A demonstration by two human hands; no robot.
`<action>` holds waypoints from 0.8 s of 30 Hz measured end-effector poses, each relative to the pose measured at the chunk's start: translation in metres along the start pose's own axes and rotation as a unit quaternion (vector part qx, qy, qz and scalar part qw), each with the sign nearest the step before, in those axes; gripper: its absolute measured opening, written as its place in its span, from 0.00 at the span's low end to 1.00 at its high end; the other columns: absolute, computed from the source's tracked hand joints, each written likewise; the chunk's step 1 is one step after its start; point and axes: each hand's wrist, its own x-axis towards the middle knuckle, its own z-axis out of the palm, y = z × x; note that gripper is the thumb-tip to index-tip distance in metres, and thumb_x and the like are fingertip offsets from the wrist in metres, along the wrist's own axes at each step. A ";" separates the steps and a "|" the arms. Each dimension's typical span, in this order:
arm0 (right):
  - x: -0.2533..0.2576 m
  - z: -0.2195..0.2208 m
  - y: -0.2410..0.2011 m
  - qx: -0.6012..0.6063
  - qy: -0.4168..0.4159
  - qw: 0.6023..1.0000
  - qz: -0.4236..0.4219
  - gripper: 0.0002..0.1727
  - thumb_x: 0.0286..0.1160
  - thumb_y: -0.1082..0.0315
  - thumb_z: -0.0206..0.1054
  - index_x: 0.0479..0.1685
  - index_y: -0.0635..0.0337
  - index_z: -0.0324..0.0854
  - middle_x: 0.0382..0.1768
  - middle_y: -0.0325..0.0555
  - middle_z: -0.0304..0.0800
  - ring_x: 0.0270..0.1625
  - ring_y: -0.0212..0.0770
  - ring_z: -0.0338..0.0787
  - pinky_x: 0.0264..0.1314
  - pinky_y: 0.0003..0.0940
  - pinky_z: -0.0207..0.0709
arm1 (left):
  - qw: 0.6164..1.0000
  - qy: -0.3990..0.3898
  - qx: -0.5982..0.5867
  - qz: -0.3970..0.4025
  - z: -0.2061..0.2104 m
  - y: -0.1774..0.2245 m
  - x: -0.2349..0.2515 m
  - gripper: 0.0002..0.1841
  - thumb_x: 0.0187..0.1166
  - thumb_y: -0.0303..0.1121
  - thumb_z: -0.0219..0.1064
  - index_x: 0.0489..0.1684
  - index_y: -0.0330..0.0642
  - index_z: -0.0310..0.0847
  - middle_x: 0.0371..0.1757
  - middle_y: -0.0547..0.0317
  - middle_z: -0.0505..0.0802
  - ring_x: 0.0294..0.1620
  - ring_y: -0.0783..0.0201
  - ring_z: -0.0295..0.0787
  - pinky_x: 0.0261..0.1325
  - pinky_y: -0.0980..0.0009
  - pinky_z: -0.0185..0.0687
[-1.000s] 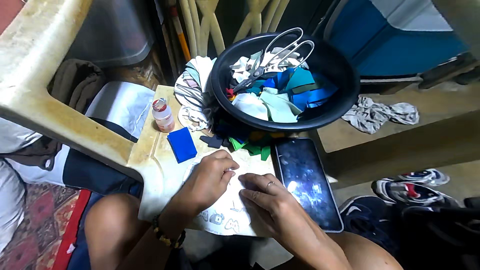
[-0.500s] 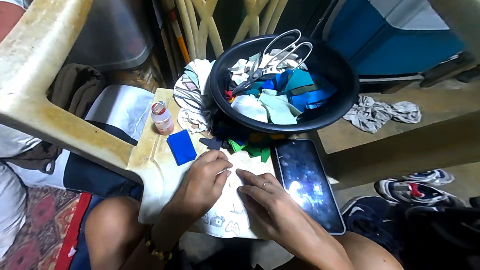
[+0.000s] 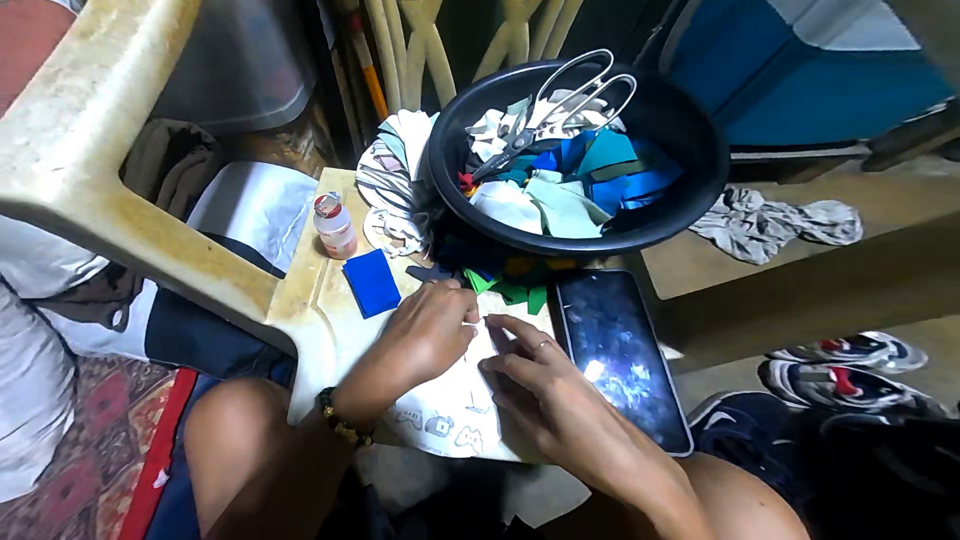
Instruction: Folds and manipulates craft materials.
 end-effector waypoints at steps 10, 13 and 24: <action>0.003 0.001 0.005 0.037 0.007 0.999 0.004 0.19 0.53 0.77 0.71 0.48 0.56 0.91 0.60 0.58 0.84 0.61 0.50 0.86 0.62 0.37 0.82 | 0.966 0.018 -0.204 0.156 0.001 -0.036 0.005 0.05 0.75 0.23 0.72 0.42 0.34 0.84 0.36 0.57 0.89 0.38 0.72 0.86 0.46 0.75 0.83; 0.005 0.000 0.003 0.035 0.005 0.999 0.009 0.21 0.52 0.79 0.73 0.51 0.59 0.91 0.57 0.56 0.87 0.59 0.52 0.86 0.61 0.40 0.81 | 0.967 0.011 -0.212 0.138 0.000 -0.037 0.008 0.06 0.75 0.22 0.72 0.44 0.34 0.83 0.35 0.58 0.89 0.35 0.73 0.85 0.43 0.77 0.82; 0.006 0.002 -0.001 0.066 0.032 0.997 -0.007 0.26 0.46 0.85 0.72 0.53 0.64 0.90 0.56 0.58 0.87 0.51 0.41 0.90 0.53 0.28 0.85 | 0.957 0.050 -0.239 0.160 0.006 -0.040 0.001 0.03 0.77 0.23 0.69 0.38 0.34 0.81 0.35 0.61 0.86 0.37 0.78 0.82 0.47 0.80 0.80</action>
